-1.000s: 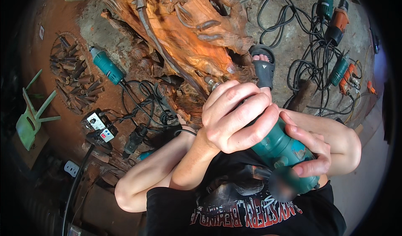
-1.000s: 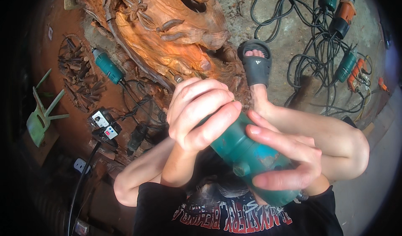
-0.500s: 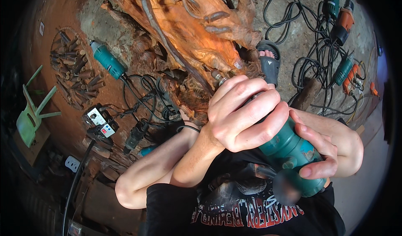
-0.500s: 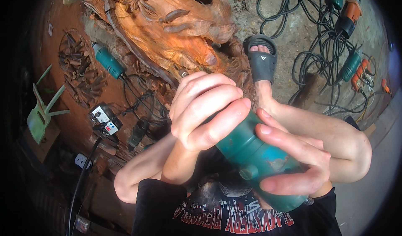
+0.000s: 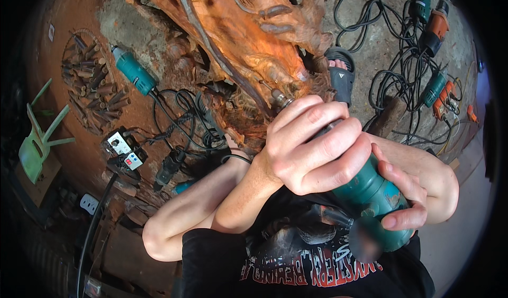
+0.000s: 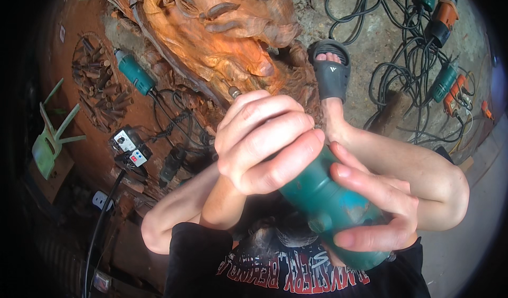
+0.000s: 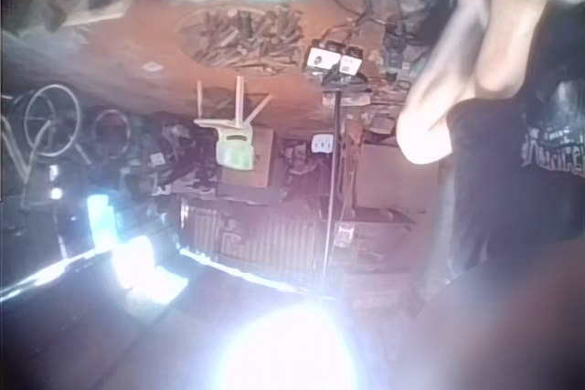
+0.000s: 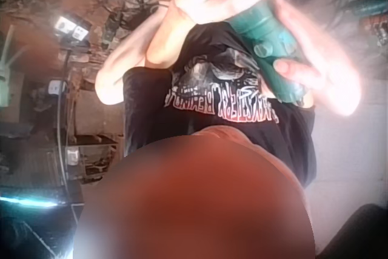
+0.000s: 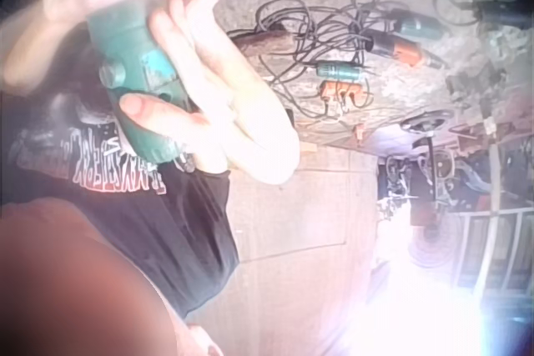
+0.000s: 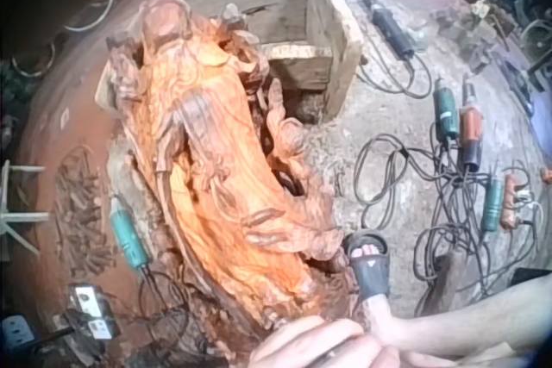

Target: The person uses a green rotary tool to carve and shape a large piece of wood, moving the tool along the surface to remove material and refine details.

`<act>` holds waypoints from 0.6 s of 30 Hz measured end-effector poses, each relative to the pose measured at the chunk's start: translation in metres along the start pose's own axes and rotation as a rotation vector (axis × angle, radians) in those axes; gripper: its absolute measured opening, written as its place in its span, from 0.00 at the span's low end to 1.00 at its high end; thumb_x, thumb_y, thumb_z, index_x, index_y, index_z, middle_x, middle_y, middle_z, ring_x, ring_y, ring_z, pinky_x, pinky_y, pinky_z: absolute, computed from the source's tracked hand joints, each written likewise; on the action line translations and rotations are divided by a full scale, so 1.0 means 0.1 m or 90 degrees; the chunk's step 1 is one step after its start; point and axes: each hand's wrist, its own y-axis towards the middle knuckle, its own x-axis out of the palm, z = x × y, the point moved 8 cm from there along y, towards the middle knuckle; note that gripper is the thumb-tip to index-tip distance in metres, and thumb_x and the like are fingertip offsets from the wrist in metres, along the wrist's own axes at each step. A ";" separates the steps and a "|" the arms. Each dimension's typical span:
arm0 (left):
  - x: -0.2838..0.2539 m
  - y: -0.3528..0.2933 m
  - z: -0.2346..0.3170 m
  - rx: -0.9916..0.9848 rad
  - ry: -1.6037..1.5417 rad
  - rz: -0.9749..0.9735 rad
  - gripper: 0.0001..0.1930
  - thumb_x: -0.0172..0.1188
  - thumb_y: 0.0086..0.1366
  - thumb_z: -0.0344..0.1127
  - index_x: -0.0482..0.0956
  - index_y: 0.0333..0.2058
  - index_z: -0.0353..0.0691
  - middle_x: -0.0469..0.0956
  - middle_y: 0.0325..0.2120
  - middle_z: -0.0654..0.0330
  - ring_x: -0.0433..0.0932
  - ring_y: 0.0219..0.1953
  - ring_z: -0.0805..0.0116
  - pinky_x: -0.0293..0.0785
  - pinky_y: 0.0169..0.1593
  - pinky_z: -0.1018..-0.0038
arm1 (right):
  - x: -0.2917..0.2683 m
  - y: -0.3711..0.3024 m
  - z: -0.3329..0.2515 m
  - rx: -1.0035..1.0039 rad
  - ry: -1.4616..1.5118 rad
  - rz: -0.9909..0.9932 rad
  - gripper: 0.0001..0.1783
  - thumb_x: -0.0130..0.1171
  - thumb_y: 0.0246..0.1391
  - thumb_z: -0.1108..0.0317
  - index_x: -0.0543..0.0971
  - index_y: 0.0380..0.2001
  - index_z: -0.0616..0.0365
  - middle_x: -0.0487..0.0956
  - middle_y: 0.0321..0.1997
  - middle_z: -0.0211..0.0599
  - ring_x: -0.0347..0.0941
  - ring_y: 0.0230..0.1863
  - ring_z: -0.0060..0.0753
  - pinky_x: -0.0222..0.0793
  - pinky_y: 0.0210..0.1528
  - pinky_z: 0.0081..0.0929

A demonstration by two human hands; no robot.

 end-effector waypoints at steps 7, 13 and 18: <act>0.01 -0.04 0.05 0.014 -0.005 -0.012 0.15 0.73 0.52 0.30 0.85 0.41 0.39 0.82 0.38 0.58 0.84 0.33 0.58 0.78 0.32 0.67 | 0.03 0.05 0.00 -0.014 -0.024 0.042 0.35 0.77 0.52 0.66 0.69 0.58 0.62 0.59 0.67 0.87 0.65 0.62 0.89 0.69 0.59 0.72; 0.00 -0.03 0.03 0.015 -0.015 -0.003 0.15 0.73 0.52 0.29 0.85 0.41 0.39 0.83 0.38 0.57 0.84 0.33 0.58 0.78 0.32 0.67 | 0.05 0.11 -0.03 -0.028 -0.059 0.085 0.33 0.76 0.52 0.68 0.70 0.57 0.62 0.60 0.65 0.85 0.67 0.59 0.87 0.70 0.56 0.70; 0.00 -0.04 0.02 0.016 -0.007 -0.001 0.15 0.73 0.51 0.29 0.85 0.40 0.39 0.83 0.38 0.57 0.84 0.33 0.58 0.79 0.32 0.67 | 0.07 0.14 -0.04 -0.052 -0.096 0.138 0.31 0.75 0.52 0.69 0.71 0.56 0.62 0.61 0.63 0.84 0.68 0.57 0.84 0.71 0.54 0.68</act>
